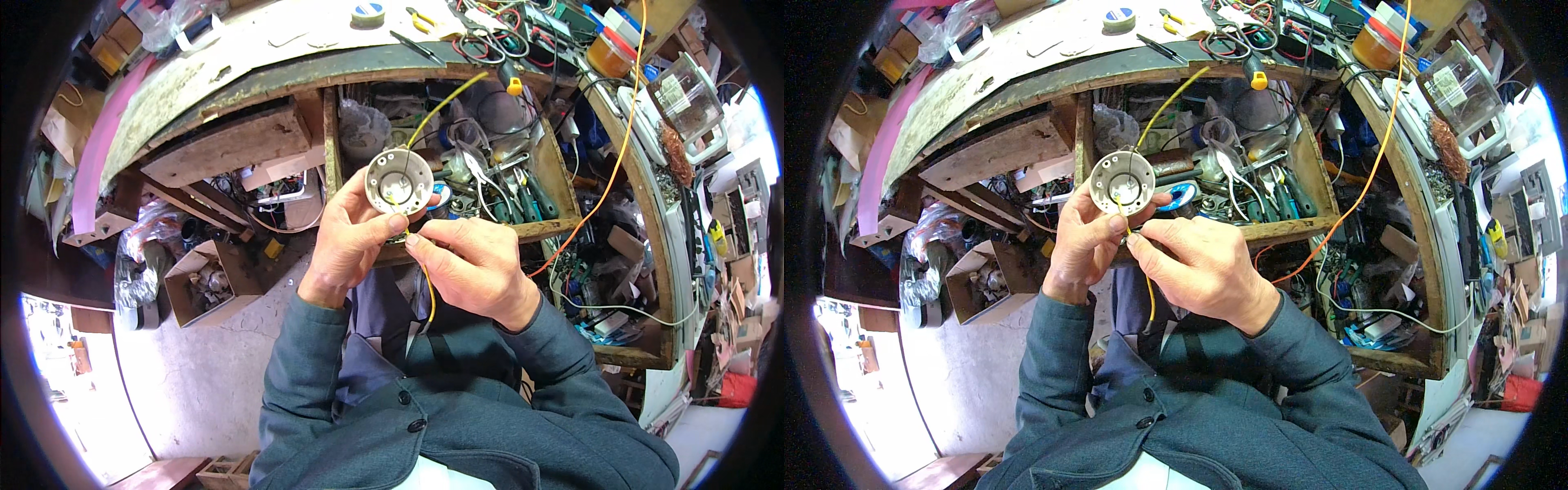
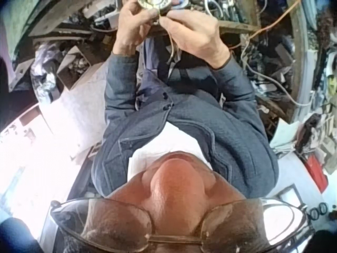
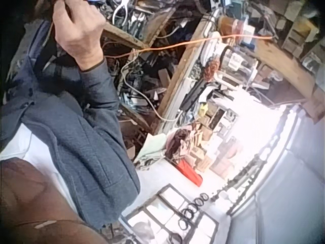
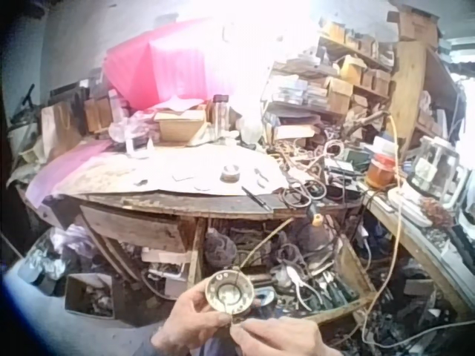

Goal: The person assembles a small electronic device by inserting a circuit board into a white cylindrical housing, connecting wires, and securing the cover with a screwdriver. They handle the housing, circuit board, wires, and screwdriver throughout the process.

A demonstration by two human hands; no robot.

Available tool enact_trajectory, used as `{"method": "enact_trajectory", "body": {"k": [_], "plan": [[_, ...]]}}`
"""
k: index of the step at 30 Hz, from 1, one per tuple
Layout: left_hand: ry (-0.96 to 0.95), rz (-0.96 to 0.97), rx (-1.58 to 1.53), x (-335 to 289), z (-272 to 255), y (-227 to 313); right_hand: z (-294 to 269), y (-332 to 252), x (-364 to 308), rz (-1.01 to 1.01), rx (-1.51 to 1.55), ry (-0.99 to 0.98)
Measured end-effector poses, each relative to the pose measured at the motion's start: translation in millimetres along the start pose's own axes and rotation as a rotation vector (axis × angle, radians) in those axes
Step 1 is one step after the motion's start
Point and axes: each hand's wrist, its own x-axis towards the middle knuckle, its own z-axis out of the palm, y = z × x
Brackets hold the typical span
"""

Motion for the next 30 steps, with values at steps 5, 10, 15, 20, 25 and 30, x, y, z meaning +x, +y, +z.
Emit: {"method": "enact_trajectory", "body": {"k": [5,10,15,20,25,30], "plan": [[0.013,-0.014,0.016,-4.9,3.3,2.1,0.1,5.8,-0.4,-0.010,0.067,0.065],[-0.079,-0.035,-0.004,0.0,-8.0,2.5,-0.5,26.7,-4.4,0.434,0.166,0.255],[-0.049,-0.023,0.027,-5.8,-4.3,2.2,13.5,58.9,-8.2,0.896,0.882,0.064],[-0.062,-0.034,-0.002,-4.6,-9.0,-0.8,12.4,57.1,-2.0,0.941,1.363,-0.015],[-0.074,-0.049,0.011,-3.0,-8.8,-1.3,8.2,66.4,-7.3,0.940,1.377,0.078],[-0.076,-0.073,0.001,-2.2,-14.0,-3.8,-2.0,66.4,-1.4,0.964,1.404,0.177]]}}
